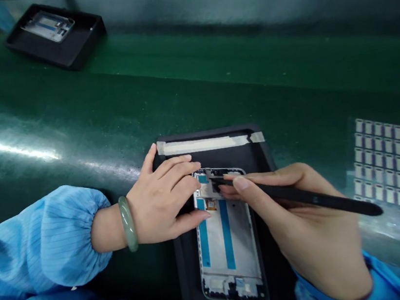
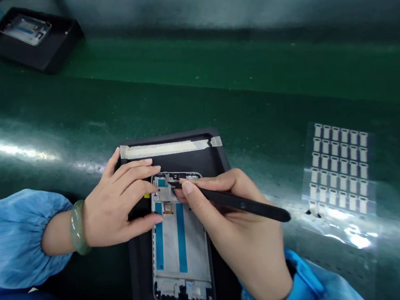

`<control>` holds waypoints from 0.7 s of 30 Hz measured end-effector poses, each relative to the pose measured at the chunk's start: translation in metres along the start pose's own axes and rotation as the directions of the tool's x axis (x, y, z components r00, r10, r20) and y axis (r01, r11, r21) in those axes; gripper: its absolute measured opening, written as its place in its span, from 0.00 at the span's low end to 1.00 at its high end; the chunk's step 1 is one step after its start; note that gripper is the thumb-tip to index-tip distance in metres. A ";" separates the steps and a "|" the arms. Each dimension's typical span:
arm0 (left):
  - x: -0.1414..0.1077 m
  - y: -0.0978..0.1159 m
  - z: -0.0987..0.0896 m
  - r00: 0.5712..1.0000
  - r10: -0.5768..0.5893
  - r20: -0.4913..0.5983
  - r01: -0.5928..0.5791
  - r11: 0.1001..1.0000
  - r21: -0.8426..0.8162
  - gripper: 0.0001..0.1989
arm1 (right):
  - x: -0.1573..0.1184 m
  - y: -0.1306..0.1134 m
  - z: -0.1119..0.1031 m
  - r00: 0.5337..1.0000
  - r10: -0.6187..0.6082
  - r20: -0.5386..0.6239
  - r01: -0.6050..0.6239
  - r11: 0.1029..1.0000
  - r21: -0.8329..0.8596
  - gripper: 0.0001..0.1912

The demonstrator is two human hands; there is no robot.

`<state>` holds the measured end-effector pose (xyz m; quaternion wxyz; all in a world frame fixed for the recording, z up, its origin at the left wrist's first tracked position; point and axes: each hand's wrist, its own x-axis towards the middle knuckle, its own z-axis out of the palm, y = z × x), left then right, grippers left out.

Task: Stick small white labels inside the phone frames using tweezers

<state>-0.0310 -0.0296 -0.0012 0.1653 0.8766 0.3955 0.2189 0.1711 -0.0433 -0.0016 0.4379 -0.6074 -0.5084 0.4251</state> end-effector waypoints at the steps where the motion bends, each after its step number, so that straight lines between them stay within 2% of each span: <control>1: 0.000 0.000 0.000 1.000 -0.002 -0.001 0.002 1.000 -0.002 0.16 | 0.000 0.000 0.000 1.000 -0.015 0.000 0.015 1.000 -0.012 0.09; 21: -0.001 -0.003 0.002 0.999 0.044 0.002 -0.044 0.997 0.056 0.18 | -0.001 -0.001 0.002 0.998 -0.066 -0.009 0.065 0.996 -0.069 0.08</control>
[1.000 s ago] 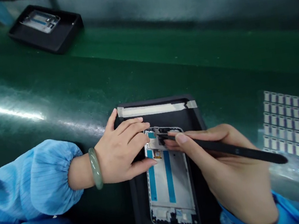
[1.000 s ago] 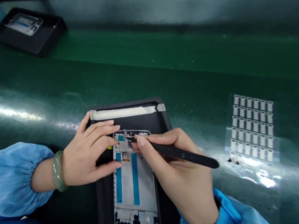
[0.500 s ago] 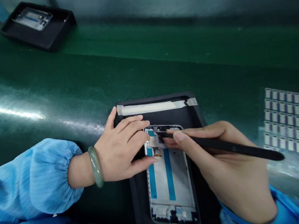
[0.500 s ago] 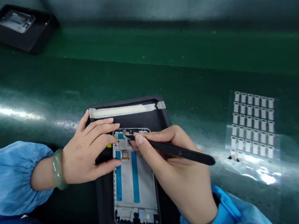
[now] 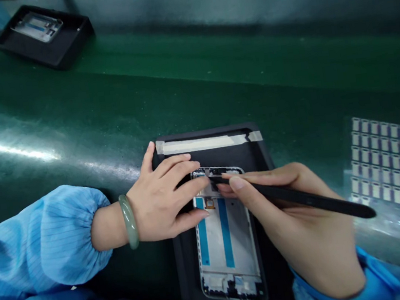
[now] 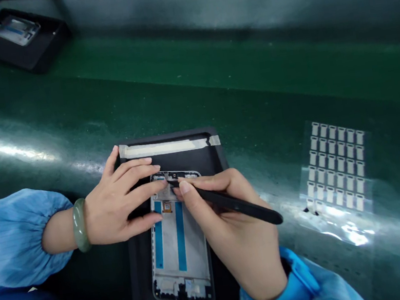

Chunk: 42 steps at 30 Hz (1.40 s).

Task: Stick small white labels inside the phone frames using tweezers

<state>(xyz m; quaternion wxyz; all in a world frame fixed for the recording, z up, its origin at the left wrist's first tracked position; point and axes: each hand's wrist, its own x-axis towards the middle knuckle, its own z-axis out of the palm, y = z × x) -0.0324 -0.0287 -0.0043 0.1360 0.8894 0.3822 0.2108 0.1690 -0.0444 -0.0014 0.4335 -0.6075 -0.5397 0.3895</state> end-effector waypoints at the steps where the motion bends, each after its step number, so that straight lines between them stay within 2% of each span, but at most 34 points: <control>1: 0.000 0.000 0.000 1.000 0.002 0.001 -0.002 1.000 -0.001 0.18 | 0.000 0.000 0.000 1.000 -0.001 -0.001 0.001 1.000 -0.001 0.08; 17: 0.001 0.000 -0.001 1.000 -0.010 0.009 0.010 1.000 -0.020 0.18 | 0.000 -0.002 0.001 1.000 -0.023 -0.015 0.022 0.999 -0.045 0.08; 31: 0.000 0.001 -0.002 1.000 -0.011 0.014 0.012 1.000 -0.023 0.18 | 0.001 -0.001 -0.001 1.000 0.005 -0.004 -0.005 1.000 -0.012 0.09; 42: 0.002 0.001 -0.005 0.998 0.030 0.059 -0.033 0.998 0.056 0.18 | 0.000 -0.003 0.000 1.000 -0.012 0.000 0.012 0.998 -0.059 0.09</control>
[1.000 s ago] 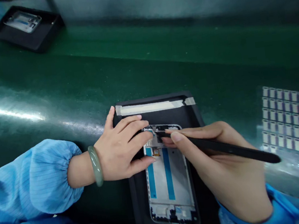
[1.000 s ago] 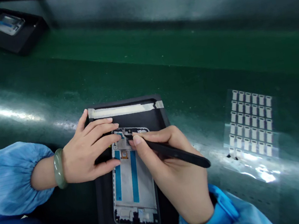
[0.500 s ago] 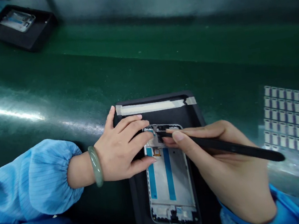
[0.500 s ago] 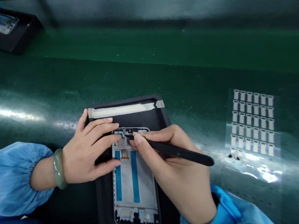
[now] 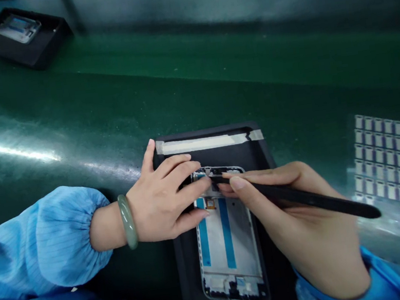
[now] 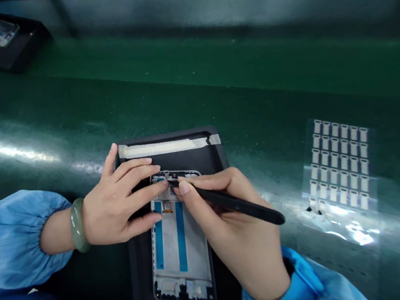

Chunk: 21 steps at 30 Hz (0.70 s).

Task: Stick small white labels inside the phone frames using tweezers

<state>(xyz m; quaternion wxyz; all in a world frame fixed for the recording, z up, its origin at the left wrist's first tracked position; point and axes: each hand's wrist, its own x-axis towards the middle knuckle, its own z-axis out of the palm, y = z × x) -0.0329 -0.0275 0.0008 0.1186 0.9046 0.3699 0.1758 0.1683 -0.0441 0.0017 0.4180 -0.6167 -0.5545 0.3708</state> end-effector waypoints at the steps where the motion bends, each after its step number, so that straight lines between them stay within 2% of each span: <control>1: 0.001 0.000 -0.001 1.000 0.005 0.003 -0.005 1.000 0.006 0.18 | 0.000 0.001 -0.001 1.000 -0.008 0.009 0.008 1.000 -0.013 0.09; 9: 0.006 0.005 -0.004 0.999 0.020 0.033 -0.023 0.997 0.072 0.17 | 0.000 0.004 -0.003 0.999 -0.025 0.026 0.028 0.993 -0.118 0.10; 12: 0.006 0.005 -0.002 0.999 0.020 0.029 -0.023 0.996 0.086 0.17 | 0.005 -0.004 -0.004 0.998 -0.027 -0.059 0.024 0.998 -0.051 0.10; 15: 0.005 0.004 0.001 1.000 0.019 0.010 -0.020 0.996 0.084 0.17 | 0.017 -0.010 -0.007 0.982 -0.092 -0.168 0.105 0.992 0.070 0.09; 17: 0.004 0.004 0.004 1.000 0.012 -0.014 -0.011 0.997 0.070 0.18 | 0.027 -0.010 -0.008 0.988 -0.104 -0.110 0.121 0.981 0.153 0.09; 21: 0.002 0.005 0.007 0.999 -0.007 -0.050 0.009 0.999 0.044 0.18 | 0.042 -0.001 -0.007 0.992 -0.071 0.102 0.050 0.979 0.198 0.13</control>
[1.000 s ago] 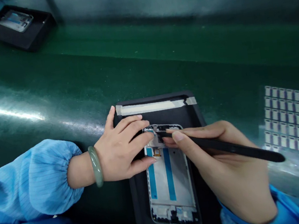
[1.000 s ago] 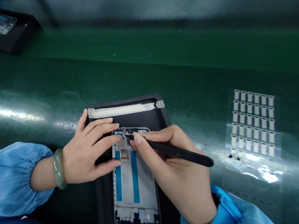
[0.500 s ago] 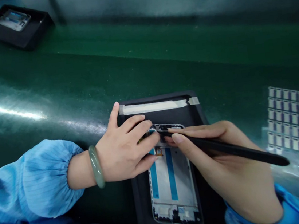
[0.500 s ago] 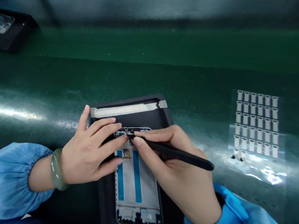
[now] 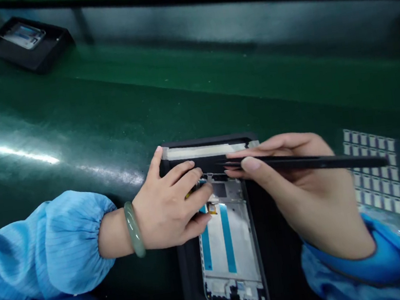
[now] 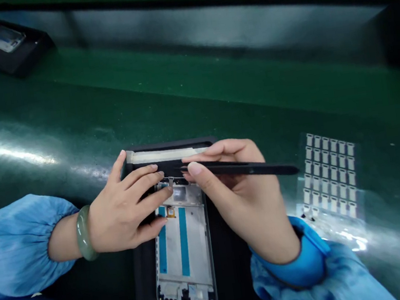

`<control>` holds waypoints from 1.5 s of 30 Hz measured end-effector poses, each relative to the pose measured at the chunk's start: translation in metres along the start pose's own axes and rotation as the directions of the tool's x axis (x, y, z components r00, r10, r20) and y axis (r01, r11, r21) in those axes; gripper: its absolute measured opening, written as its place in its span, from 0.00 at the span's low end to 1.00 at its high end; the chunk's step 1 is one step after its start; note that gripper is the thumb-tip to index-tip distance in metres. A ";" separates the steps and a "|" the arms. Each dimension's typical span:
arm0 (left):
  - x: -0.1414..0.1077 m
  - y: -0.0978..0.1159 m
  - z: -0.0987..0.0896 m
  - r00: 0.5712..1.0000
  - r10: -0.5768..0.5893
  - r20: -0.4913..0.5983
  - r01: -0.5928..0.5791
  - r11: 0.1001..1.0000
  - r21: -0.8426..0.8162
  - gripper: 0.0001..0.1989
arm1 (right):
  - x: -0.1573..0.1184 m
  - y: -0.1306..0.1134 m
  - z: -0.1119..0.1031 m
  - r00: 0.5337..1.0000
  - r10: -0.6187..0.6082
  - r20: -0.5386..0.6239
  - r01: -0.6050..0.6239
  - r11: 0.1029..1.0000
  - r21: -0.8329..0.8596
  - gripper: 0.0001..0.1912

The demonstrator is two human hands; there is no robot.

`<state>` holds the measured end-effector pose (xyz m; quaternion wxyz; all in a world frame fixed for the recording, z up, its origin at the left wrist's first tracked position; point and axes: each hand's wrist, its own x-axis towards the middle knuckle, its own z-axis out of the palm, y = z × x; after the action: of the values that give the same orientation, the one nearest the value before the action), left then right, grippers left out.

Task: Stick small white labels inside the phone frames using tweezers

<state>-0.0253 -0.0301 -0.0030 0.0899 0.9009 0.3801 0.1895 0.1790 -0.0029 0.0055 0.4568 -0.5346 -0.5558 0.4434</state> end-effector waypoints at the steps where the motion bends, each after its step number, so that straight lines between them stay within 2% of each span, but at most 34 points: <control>1: 0.000 0.001 0.000 1.000 -0.004 0.000 0.004 1.000 -0.005 0.18 | 0.002 0.002 0.000 1.000 0.006 0.029 -0.005 1.000 -0.016 0.13; 8: -0.001 0.003 -0.001 1.000 -0.025 0.002 0.025 0.999 -0.043 0.17 | -0.001 0.004 -0.003 0.990 -0.048 0.133 0.063 0.992 -0.113 0.10; 15: -0.001 0.001 0.000 0.999 -0.017 0.051 0.022 0.995 -0.097 0.17 | -0.002 0.005 -0.005 0.987 -0.070 0.146 0.093 0.983 -0.159 0.09; 35: -0.002 0.001 -0.001 1.000 -0.003 0.021 0.006 0.988 -0.153 0.17 | -0.005 0.006 -0.007 0.982 -0.084 0.172 0.114 0.979 -0.169 0.08; 45: -0.003 0.001 -0.001 1.000 -0.025 0.019 0.027 0.989 -0.148 0.17 | -0.005 0.007 -0.006 0.972 -0.155 0.174 0.191 0.960 -0.207 0.07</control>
<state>-0.0270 -0.0329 -0.0029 0.1625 0.8882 0.3759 0.2084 0.1862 -0.0076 -0.0002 0.3863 -0.4953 -0.6806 0.3770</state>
